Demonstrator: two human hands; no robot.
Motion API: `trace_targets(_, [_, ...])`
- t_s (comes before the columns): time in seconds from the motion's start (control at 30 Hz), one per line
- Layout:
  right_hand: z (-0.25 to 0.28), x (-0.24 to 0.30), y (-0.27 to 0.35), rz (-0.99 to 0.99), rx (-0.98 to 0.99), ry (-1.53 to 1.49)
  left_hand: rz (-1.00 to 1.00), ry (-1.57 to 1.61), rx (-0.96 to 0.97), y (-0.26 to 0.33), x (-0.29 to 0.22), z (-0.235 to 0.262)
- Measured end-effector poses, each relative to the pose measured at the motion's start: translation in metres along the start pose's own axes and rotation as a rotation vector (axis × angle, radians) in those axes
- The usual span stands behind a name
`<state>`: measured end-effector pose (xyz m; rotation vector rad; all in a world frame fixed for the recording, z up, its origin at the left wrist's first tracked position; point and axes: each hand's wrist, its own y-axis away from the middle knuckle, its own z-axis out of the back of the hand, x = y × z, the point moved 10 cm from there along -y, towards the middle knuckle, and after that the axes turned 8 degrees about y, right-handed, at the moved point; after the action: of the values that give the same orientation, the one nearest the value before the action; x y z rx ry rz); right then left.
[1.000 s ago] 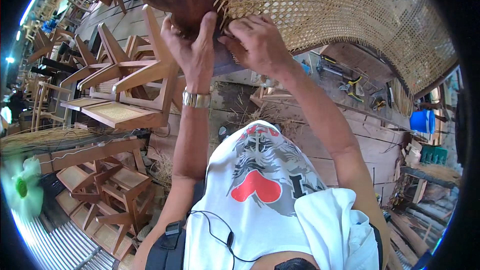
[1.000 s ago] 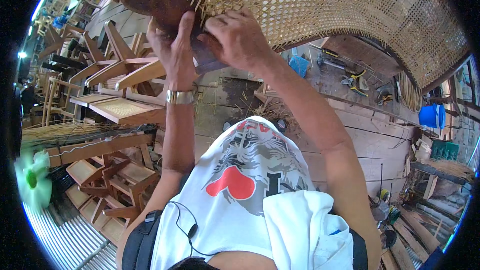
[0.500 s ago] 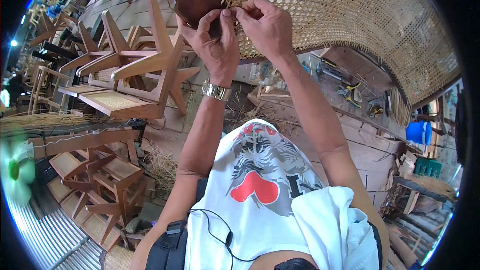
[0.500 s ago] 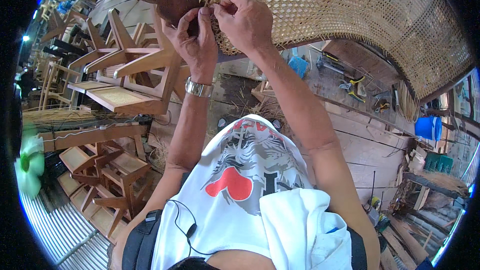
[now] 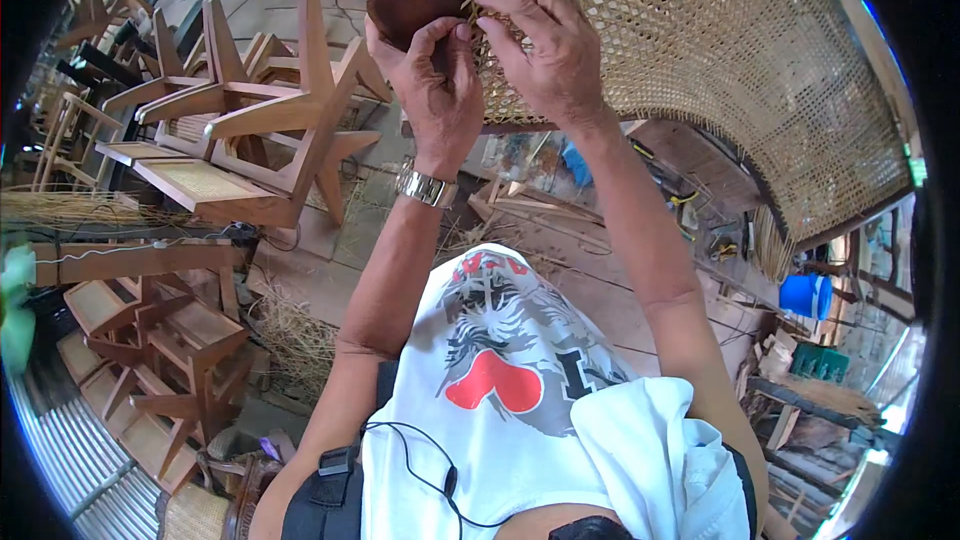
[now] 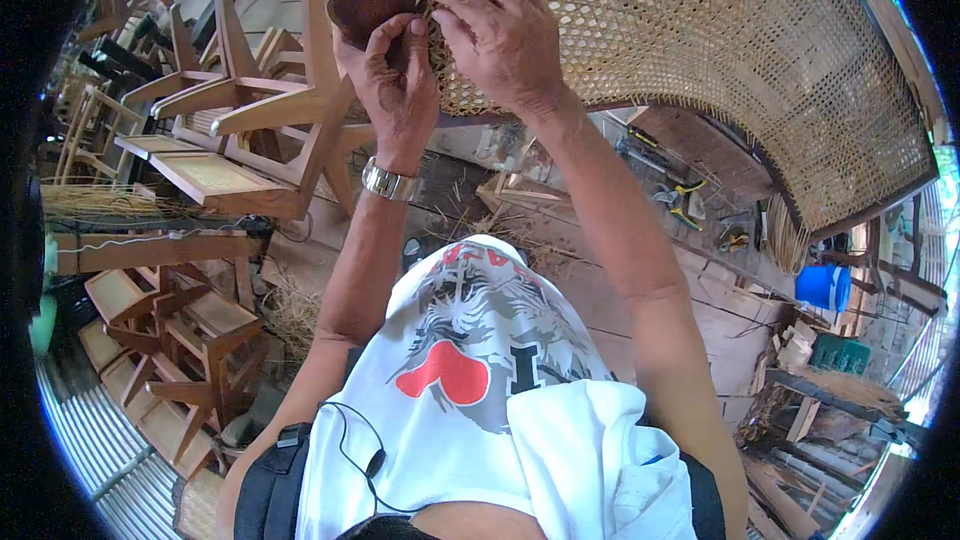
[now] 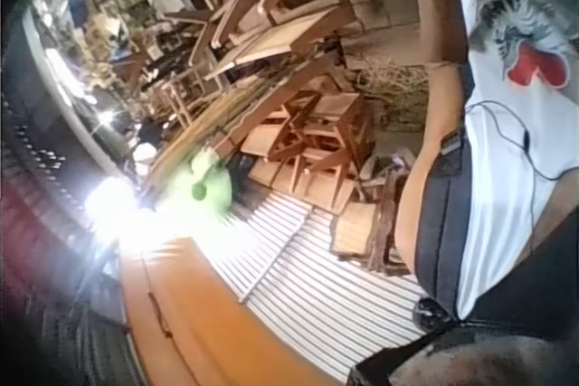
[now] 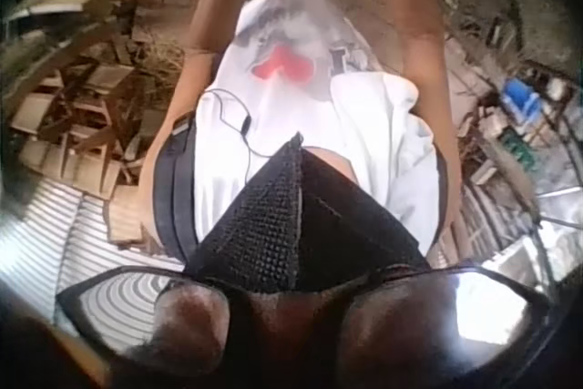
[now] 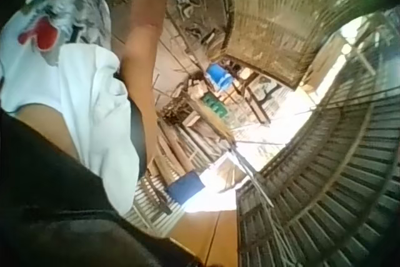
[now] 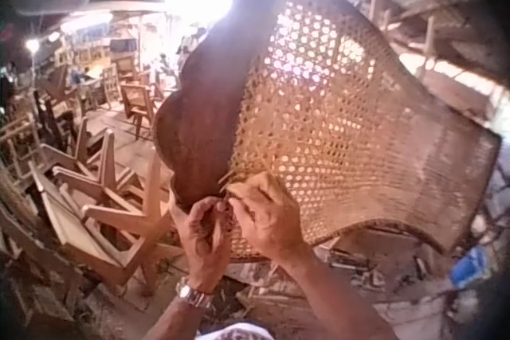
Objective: Weaving and repairing the rattan seat of a wooden chair using thin strips of material and various hand tools.
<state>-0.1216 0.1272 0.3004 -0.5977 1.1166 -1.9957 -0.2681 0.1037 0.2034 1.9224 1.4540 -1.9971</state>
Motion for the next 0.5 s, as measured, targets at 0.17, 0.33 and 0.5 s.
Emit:
trace_targets(0.17, [-0.005,0.009,-0.021,0.271,0.165,0.006,-0.116,0.012,-0.048,-0.003,-0.012,0.002])
trace_targets(0.33, [-0.009,0.019,-0.036,0.335,0.314,0.025,-0.079,0.021,-0.063,-0.004,-0.016,0.006])
trace_targets(0.5, [-0.017,0.025,-0.041,0.406,0.429,0.069,0.004,0.065,-0.056,-0.004,-0.012,0.007])
